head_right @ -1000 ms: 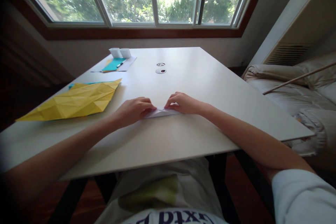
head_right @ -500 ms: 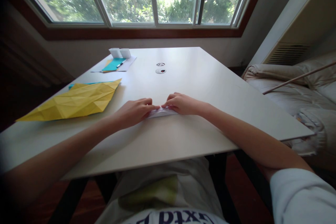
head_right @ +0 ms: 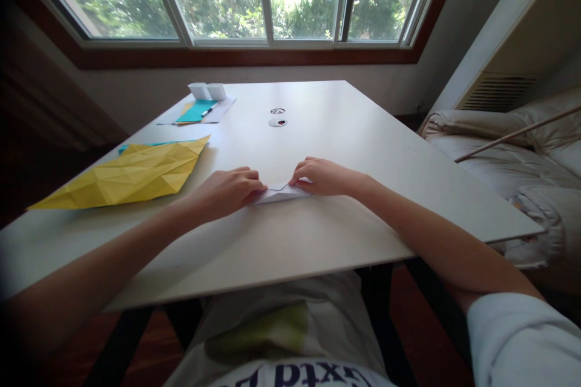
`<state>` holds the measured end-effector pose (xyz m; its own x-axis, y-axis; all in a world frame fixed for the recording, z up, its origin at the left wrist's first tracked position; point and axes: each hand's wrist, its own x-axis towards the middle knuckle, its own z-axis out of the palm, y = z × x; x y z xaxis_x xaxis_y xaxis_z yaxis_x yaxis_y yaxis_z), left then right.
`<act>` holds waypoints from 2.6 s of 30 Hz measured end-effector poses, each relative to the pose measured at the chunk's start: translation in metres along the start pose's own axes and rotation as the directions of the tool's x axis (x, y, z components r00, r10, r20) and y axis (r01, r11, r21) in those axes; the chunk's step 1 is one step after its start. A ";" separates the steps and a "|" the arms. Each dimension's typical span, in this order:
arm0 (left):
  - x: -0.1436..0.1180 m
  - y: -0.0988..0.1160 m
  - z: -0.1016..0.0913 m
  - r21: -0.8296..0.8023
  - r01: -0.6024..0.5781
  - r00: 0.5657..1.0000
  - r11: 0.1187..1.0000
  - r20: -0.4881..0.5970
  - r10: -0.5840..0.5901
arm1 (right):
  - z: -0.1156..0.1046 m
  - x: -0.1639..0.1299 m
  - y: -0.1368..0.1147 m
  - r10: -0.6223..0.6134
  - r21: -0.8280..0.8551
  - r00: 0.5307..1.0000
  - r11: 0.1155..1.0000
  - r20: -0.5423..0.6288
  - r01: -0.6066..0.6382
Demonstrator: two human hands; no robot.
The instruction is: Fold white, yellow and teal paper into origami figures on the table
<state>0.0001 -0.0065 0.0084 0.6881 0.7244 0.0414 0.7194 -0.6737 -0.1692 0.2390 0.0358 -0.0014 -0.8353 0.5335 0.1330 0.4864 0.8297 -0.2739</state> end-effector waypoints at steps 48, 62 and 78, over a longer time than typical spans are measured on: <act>-0.007 0.007 -0.006 0.110 0.014 1.000 0.994 0.020 -0.016 | 0.004 -0.001 0.001 0.011 -0.001 1.000 1.000 -0.023 -0.011; -0.010 0.001 -0.001 0.145 -0.056 0.998 0.988 0.013 0.055 | 0.005 -0.001 0.000 -0.080 -0.086 0.995 0.994 -0.067 0.075; -0.008 -0.007 0.006 0.039 0.000 0.998 0.999 0.055 -0.002 | 0.006 0.000 0.003 -0.098 -0.134 0.990 0.987 -0.104 0.084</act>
<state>-0.0114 -0.0066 0.0033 0.6803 0.7328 -0.0128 0.7151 -0.6675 -0.2077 0.2391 0.0372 -0.0083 -0.8477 0.4637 0.2576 0.4447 0.8860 -0.1313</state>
